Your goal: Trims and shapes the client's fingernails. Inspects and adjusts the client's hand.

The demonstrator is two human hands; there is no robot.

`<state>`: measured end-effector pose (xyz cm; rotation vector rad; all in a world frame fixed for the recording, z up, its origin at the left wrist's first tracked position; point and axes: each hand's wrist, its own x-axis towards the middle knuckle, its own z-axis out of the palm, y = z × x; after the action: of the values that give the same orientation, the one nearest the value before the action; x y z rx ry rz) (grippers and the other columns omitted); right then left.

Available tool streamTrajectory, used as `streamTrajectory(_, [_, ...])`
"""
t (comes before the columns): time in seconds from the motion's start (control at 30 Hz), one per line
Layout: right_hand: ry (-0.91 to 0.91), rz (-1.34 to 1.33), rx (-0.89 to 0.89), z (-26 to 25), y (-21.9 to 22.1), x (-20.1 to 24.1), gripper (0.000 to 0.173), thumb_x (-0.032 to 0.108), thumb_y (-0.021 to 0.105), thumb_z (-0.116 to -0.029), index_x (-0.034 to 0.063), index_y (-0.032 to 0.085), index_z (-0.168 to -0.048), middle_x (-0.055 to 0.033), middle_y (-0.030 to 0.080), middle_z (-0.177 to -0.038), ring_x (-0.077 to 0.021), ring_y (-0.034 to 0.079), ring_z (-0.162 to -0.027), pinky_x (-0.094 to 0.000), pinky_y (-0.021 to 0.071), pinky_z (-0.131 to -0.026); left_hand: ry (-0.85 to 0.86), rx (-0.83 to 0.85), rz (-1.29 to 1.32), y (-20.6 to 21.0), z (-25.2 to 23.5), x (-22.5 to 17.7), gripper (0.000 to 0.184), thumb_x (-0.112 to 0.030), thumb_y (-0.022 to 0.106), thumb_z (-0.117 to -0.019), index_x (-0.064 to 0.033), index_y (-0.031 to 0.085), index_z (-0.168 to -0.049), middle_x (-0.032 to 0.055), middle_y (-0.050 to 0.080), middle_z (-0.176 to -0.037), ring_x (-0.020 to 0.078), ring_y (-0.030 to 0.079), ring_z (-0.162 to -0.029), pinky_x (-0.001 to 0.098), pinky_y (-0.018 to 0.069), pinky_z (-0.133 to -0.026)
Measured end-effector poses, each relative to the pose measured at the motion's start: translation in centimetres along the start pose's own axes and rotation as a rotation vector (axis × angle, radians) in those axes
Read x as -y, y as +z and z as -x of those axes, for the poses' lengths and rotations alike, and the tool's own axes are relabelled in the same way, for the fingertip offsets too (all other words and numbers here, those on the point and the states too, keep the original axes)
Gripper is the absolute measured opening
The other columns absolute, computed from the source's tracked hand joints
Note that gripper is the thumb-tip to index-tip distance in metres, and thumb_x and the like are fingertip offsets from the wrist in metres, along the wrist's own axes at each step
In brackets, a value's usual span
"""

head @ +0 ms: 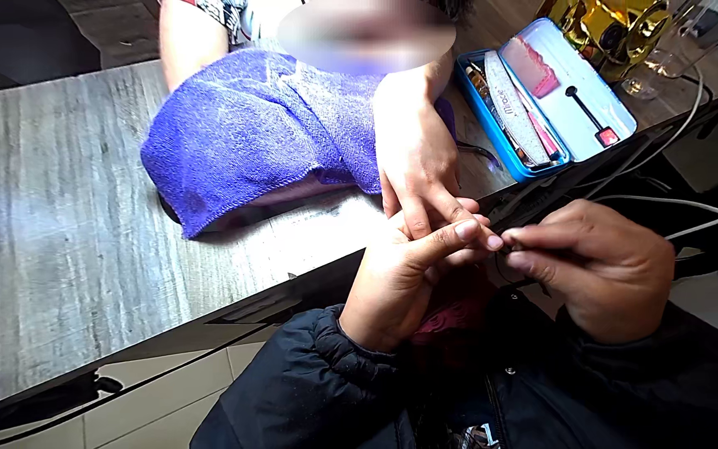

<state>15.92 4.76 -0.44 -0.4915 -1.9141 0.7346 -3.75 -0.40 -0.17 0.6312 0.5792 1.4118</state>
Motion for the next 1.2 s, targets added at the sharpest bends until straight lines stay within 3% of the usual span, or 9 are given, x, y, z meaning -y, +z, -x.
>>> streamTrajectory(0.13, [0.156,-0.039,-0.033,-2.6,-1.3,-1.9,0.019,0.003,0.076,-0.086,0.0124,0.071,-0.102,0.0126,0.073,-0.093,0.0021,0.068,-0.079,-0.0178,0.0596,-0.072,-0.042,0.014,0.027,-0.7,0.5,-0.8,0.036,-0.024,0.035,-0.1124,-0.0006,0.062,-0.114,0.0094,0.072,-0.1,0.0145,0.074,-0.088,0.0284,0.0616,-0.084])
streamTrajectory(0.27, [0.159,0.43,0.039,-6.8,-0.6,-3.9,0.013,0.01,0.071,-0.0906,0.001,0.072,-0.099,-0.0046,0.071,-0.094,-0.001,0.064,-0.081,-0.0159,0.0534,-0.076,-0.135,-0.023,0.115,-1.1,1.0,-1.7,0.057,-0.041,0.023,-0.113,0.0,0.062,-0.118,0.0135,0.073,-0.103,0.0195,0.074,-0.094,0.032,0.0616,-0.086])
streamTrajectory(0.4, [0.091,0.669,0.173,-10.3,2.1,-4.4,0.018,0.002,0.06,-0.0932,-0.0013,0.075,-0.103,-0.0205,0.071,-0.105,-0.0287,0.069,-0.099,-0.0409,0.0539,-0.089,-0.159,-0.016,0.192,-1.3,1.4,-2.2,0.052,-0.034,0.023,-0.1135,0.0016,0.061,-0.118,0.0196,0.073,-0.11,0.0262,0.074,-0.102,0.0358,0.0606,-0.092])
streamTrajectory(0.57, [0.186,0.778,0.448,-10.7,1.6,-3.0,0.014,-0.003,0.063,-0.0894,0.0001,0.075,-0.096,-0.0219,0.069,-0.098,-0.0392,0.067,-0.097,-0.0595,0.0511,-0.082,-0.149,0.003,0.244,-1.5,1.5,-2.2,0.04,-0.026,0.028,-0.1131,-0.0007,0.057,-0.124,0.0234,0.069,-0.121,0.0312,0.071,-0.11,0.0391,0.0583,-0.097])
streamTrajectory(0.63, [0.232,0.727,0.416,-9.6,0.6,-2.2,0.015,0.0,0.064,-0.0911,0.0033,0.076,-0.1,-0.0174,0.071,-0.1,-0.0308,0.068,-0.096,-0.0522,0.0518,-0.084,-0.15,-0.009,0.239,-1.5,1.5,-2.2,0.037,-0.025,0.029,-0.1127,-0.0014,0.056,-0.124,0.0237,0.068,-0.123,0.0319,0.071,-0.111,0.0395,0.0584,-0.097])
streamTrajectory(0.73, [0.239,0.557,0.267,-7.5,-0.7,-1.3,0.015,0.013,0.066,-0.0949,0.0078,0.075,-0.106,-0.0045,0.072,-0.1,-0.0053,0.066,-0.089,-0.0223,0.0551,-0.082,-0.152,0.028,0.13,-1.8,1.4,-2.1,0.035,-0.025,0.03,-0.1126,-0.0036,0.055,-0.125,0.0213,0.069,-0.122,0.0303,0.072,-0.11,0.0402,0.0595,-0.095])
streamTrajectory(0.8, [0.235,0.353,0.189,-6.1,-1.1,-0.7,0.015,0.013,0.069,-0.094,0.007,0.074,-0.107,0.0018,0.071,-0.1,0.0024,0.065,-0.087,-0.0142,0.0552,-0.08,-0.14,0.055,-0.004,-2.3,1.3,-2.1,0.032,-0.023,0.035,-0.1114,-0.0042,0.058,-0.123,0.0172,0.07,-0.117,0.0273,0.072,-0.106,0.0397,0.0606,-0.092])
streamTrajectory(0.93, [0.19,-0.147,0.131,-3.0,-0.6,0.6,0.017,0.007,0.071,-0.0929,0.0093,0.071,-0.109,0.0089,0.072,-0.1,-0.0003,0.068,-0.084,-0.0176,0.0593,-0.077,-0.046,0.089,-0.282,-2.5,1.2,-1.9,0.031,-0.016,0.046,-0.1083,-0.0071,0.07,-0.09,0.0006,0.069,-0.081,0.0092,0.069,-0.081,0.0271,0.0592,-0.081])
streamTrajectory(1.2, [0.46,-0.601,0.005,2.9,3.3,2.0,0.011,0.009,0.072,-0.0938,0.0119,0.073,-0.104,0.0028,0.071,-0.092,-0.0036,0.068,-0.075,-0.0193,0.0598,-0.067,-0.102,0.066,-0.16,-2.1,0.9,-1.1,0.019,-0.002,0.052,-0.103,-0.0013,0.071,-0.101,0.0068,0.074,-0.087,0.0094,0.072,-0.075,0.0229,0.0617,-0.073])
